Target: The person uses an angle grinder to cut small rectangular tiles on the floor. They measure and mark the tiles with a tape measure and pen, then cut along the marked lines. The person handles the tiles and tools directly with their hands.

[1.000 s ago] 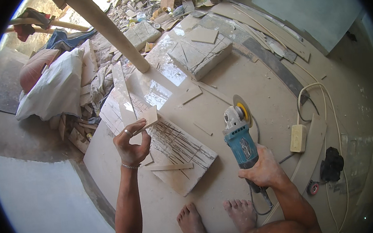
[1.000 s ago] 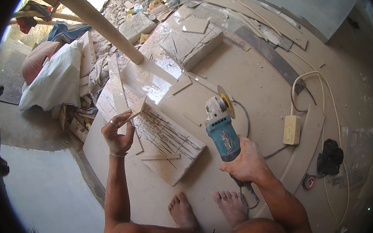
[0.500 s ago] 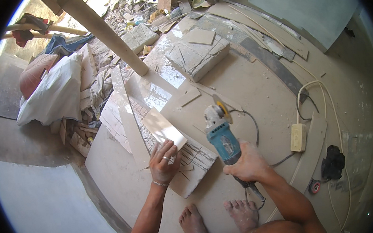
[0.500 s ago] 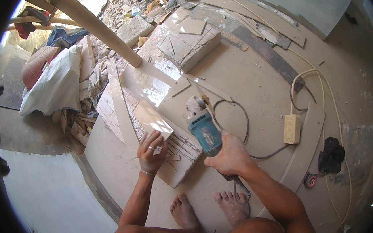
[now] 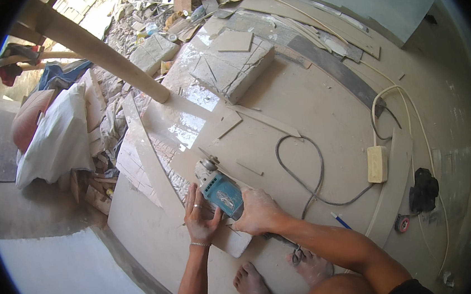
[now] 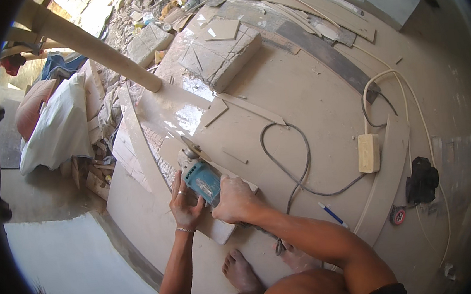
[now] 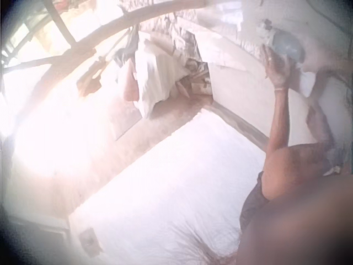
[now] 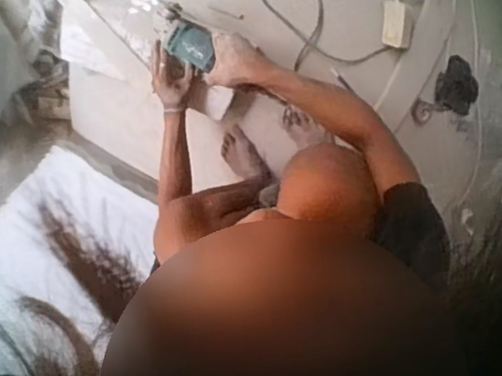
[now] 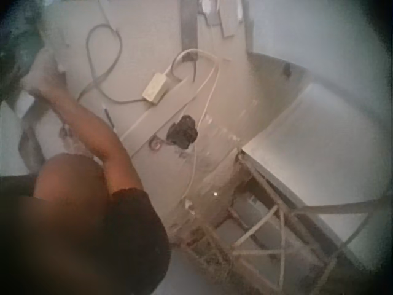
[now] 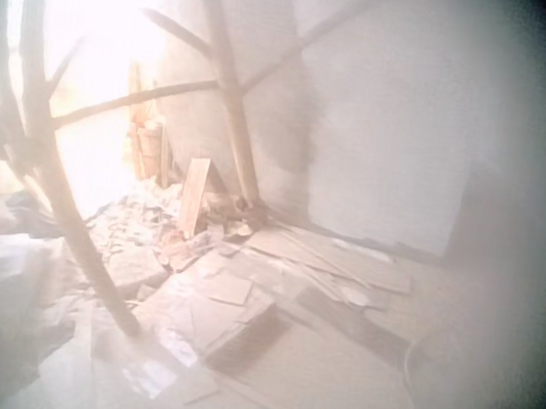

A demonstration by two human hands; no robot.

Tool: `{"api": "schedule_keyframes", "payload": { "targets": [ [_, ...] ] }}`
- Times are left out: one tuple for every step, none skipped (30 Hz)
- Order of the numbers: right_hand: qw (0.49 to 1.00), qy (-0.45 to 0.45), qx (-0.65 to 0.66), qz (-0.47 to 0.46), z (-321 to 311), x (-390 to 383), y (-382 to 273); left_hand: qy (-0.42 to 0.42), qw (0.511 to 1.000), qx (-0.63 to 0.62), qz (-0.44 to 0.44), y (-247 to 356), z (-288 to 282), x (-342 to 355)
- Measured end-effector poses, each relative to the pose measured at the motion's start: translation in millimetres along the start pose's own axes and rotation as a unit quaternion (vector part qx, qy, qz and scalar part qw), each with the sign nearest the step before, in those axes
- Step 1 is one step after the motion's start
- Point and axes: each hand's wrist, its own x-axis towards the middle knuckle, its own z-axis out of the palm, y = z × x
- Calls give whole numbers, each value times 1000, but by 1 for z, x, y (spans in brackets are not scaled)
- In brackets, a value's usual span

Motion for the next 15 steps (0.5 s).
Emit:
{"api": "schedule_keyframes", "payload": {
  "targets": [
    [1000, -2, -1, 1, 2, 2, -1, -4, 999, -27, -20, -2, 1, 0],
    [1000, -1, -4, 0, 4, 3, -1, -8, 999, -23, -21, -3, 2, 0],
    [1000, 6, -16, 1, 6, 5, -1, -13, 999, -19, -23, -4, 2, -1],
    [999, 15, -29, -1, 8, 7, -1, -16, 999, -15, -26, -4, 3, -1],
    [999, 24, -43, -3, 10, 9, -1, -15, 999, -15, -25, -5, 3, -1],
    [999, 23, -43, -3, 11, 11, 0, -14, 999, -14, -26, -5, 3, -1],
    [999, 24, -44, -3, 12, 12, 0, -9, 1000, -9, -23, -5, 2, -1],
    [999, 24, -44, -4, 14, 14, 0, -12, 999, -11, -27, -5, 2, -1],
    [999, 25, -45, -5, 14, 15, 1, -13, 999, -8, -29, -5, 2, 0],
    [999, 27, -47, -6, 15, 16, 0, -13, 1000, 1, -28, -5, 1, 0],
    [998, 28, -50, -6, 15, 16, 0, -12, 999, -9, -33, -5, 2, 0],
    [999, 26, -46, -5, 16, 16, 0, -12, 999, -12, -35, -6, 2, 0],
    [999, 25, -43, -3, 16, 15, 0, -10, 999, -10, -34, -6, 2, 0],
    [999, 23, -38, -1, 16, 15, -1, -13, 999, -17, -41, -7, 2, 0],
    [999, 23, -40, -4, 16, 14, -1, -15, 999, -18, -44, -7, 2, 0]
  ]
}}
